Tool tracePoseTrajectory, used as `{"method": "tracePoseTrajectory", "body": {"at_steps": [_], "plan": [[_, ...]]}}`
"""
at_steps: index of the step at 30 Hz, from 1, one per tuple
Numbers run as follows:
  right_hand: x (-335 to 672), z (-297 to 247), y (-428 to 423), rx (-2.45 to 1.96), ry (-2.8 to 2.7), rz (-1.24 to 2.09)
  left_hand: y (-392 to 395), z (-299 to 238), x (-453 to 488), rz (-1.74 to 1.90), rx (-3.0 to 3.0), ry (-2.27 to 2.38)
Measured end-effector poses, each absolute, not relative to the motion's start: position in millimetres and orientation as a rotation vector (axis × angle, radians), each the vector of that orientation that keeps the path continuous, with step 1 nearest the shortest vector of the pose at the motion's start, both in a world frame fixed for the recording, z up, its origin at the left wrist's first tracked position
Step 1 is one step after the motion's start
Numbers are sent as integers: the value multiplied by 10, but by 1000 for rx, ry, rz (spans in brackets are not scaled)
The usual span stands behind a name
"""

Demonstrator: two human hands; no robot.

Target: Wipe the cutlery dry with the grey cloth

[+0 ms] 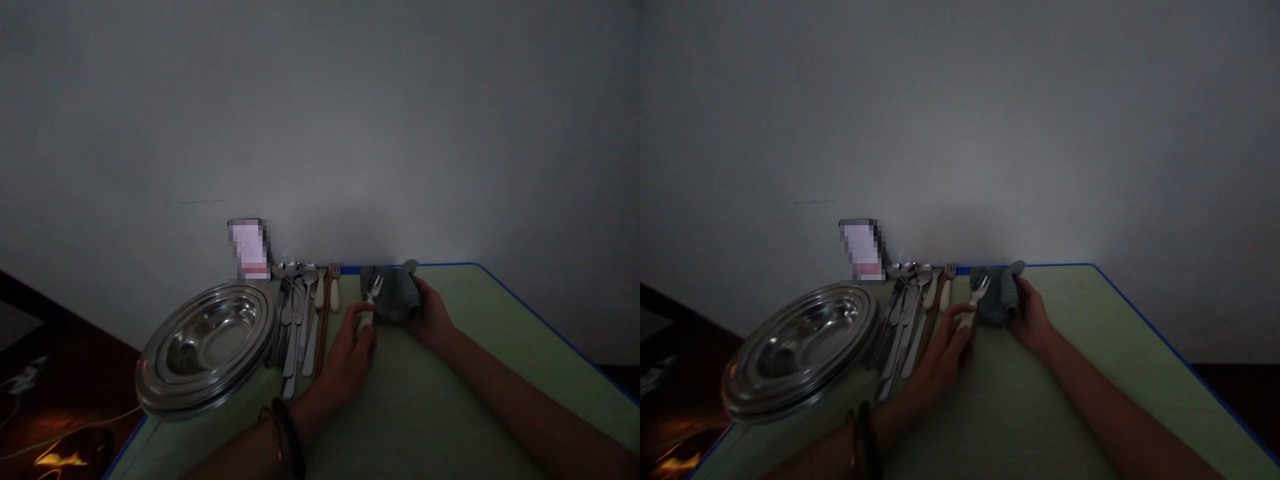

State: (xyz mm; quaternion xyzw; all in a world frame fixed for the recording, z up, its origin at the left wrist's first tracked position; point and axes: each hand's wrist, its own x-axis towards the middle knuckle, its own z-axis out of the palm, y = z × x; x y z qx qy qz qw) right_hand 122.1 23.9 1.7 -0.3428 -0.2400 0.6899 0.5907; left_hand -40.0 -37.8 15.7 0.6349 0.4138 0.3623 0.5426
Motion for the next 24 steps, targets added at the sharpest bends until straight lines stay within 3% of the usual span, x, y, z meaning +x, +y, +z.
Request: {"method": "tracePoseTrajectory", "body": {"at_steps": [13,24], "plan": [[1173,22,98,-764,-780,1775,-366,170,-412,797,1868,1020],[1165,-17,160,-879,-793,1654,-403,133,-407,580,2117,942]]}}
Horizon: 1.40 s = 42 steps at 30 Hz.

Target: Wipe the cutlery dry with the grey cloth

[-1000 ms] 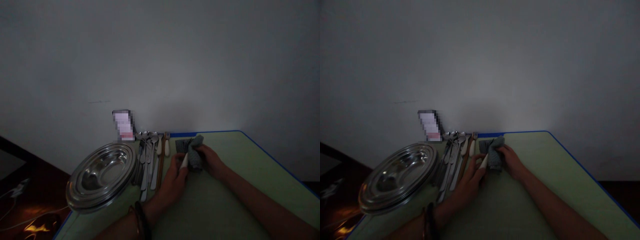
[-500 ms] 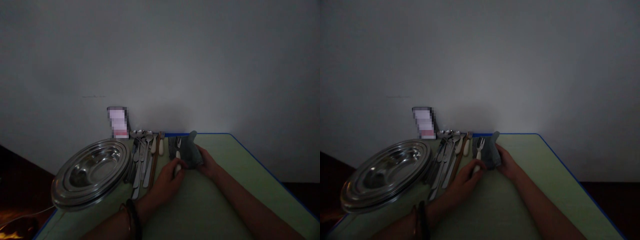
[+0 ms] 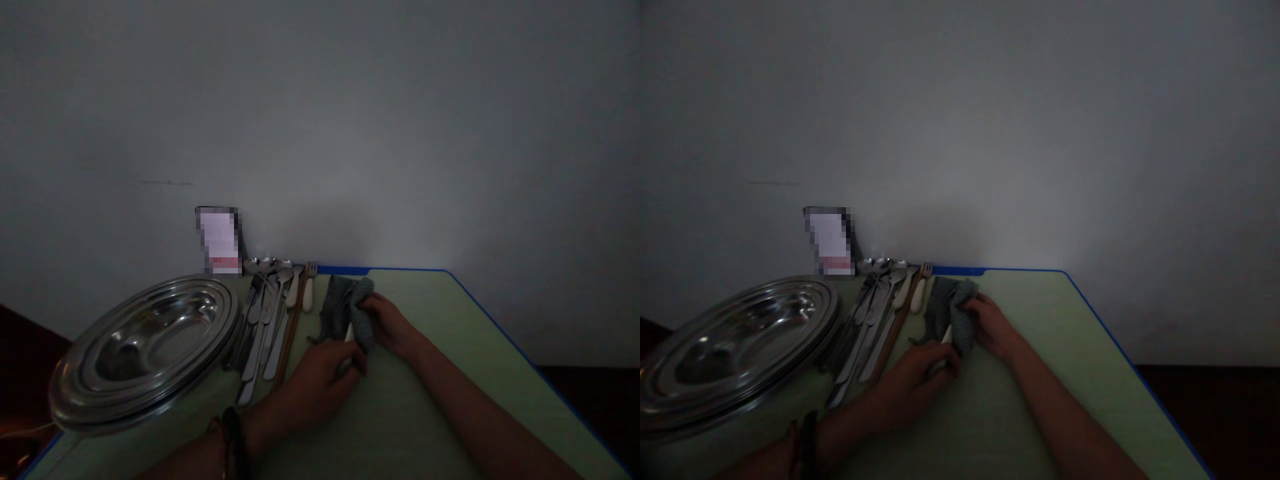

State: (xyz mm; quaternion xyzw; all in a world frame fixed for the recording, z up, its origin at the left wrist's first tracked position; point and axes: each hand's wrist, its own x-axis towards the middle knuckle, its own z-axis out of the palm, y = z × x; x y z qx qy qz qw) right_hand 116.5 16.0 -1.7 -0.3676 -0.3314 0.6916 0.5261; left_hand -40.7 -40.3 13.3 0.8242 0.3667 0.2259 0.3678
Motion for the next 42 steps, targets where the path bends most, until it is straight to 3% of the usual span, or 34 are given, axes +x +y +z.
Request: {"method": "tracePoseTrajectory", "body": {"at_steps": [8,14,19,31,38,42], "plan": [[1136,34,128,-903,-758,1642,-401,160,-391,755,1966,1014],[1142,-5,195,-937,-535,1567,-427,224,-395,633,1992,942],[1143,-33,202,-944,-655,1523,-439,238,-429,538,1949,902],[1151,-54,232,-791,-510,1667,-438,237,-442,505,1868,872],[1127,-79,187,-864,-800,1474,-442,176,-395,682,1783,894],[1149,-39,165,-858,-839,1529,-432,117,-358,771,1816,960]]}}
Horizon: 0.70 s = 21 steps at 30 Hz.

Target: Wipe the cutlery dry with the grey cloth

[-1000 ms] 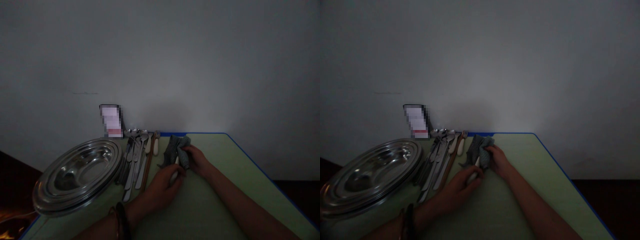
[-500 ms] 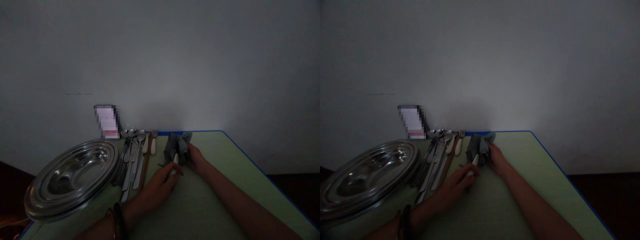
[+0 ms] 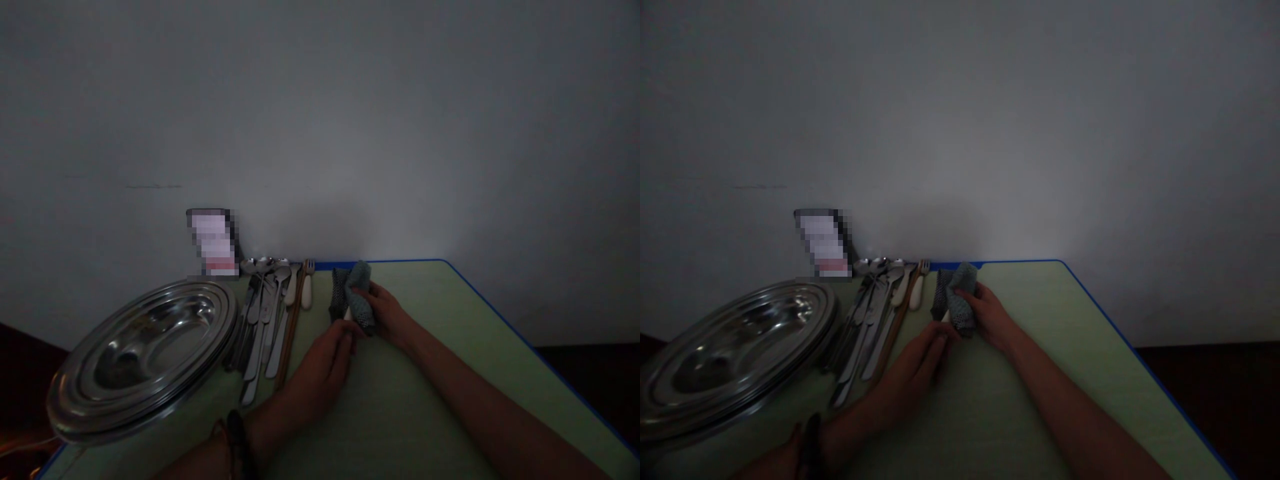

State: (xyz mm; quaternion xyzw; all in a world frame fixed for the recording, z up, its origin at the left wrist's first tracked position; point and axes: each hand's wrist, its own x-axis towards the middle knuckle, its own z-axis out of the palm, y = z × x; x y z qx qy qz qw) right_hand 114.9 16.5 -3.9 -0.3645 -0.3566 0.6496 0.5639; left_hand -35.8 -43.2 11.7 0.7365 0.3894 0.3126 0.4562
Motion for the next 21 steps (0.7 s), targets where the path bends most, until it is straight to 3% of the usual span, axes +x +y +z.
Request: {"method": "tracePoseTrajectory", "body": {"at_steps": [11,15,21], "plan": [[1171,7,211,-725,-489,1735,-377,81,-319,989,1524,984],[1203,44,280,-608,-354,1651,-354,41,-313,1130,1440,910],[1202,48,228,-751,-396,1781,-344,32,-328,1110,1536,1018]]}}
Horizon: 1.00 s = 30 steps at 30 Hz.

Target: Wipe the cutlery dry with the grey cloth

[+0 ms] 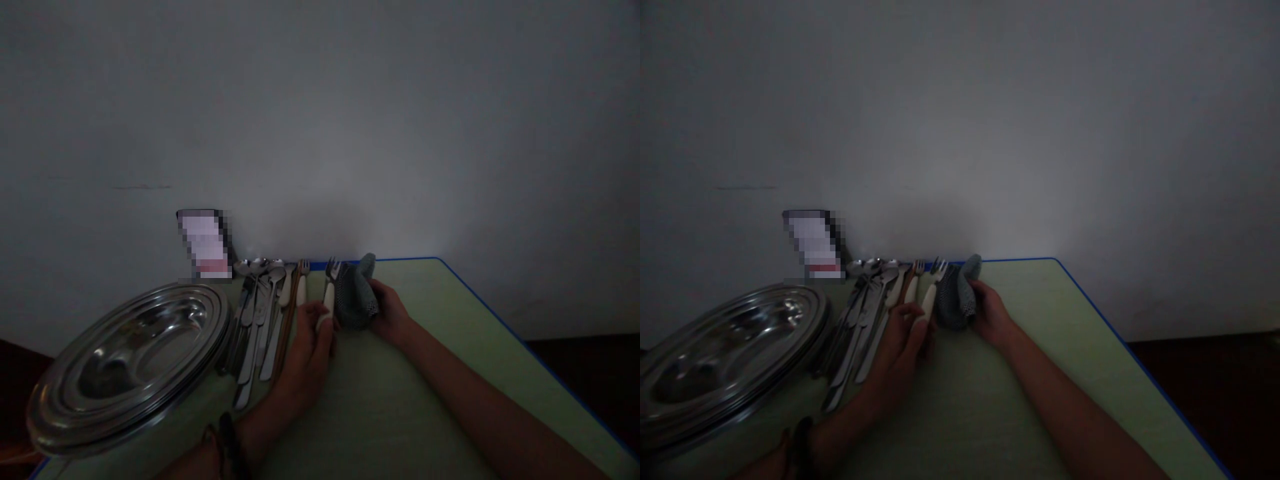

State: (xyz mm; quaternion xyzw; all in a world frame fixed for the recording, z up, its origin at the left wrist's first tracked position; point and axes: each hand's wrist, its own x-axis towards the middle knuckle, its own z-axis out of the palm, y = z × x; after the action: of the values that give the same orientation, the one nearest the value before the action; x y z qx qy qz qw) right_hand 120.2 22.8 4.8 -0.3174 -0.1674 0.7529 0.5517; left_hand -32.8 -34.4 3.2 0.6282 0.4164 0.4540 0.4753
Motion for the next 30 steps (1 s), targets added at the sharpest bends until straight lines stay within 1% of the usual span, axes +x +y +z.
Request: {"method": "tracePoseTrajectory", "body": {"at_steps": [4,10,15,17,21,26,30], "plan": [[1188,28,212,-779,-484,1843,-370,70,-338,990,1662,1068],[1187,60,212,-766,-602,1793,-385,77,-332,999,1690,1053],[1215,38,178,-815,-696,1809,-393,105,-364,782,1825,1018],[1226,3,163,-832,-740,1780,-403,111,-366,748,1851,1018],[1227,-35,158,-825,-776,1692,-411,108,-342,800,1775,1012],[1216,2,185,-787,-683,1833,-381,116,-335,902,1674,1111],[1221,-16,174,-810,-710,1806,-337,84,-374,1047,1605,1295]]}}
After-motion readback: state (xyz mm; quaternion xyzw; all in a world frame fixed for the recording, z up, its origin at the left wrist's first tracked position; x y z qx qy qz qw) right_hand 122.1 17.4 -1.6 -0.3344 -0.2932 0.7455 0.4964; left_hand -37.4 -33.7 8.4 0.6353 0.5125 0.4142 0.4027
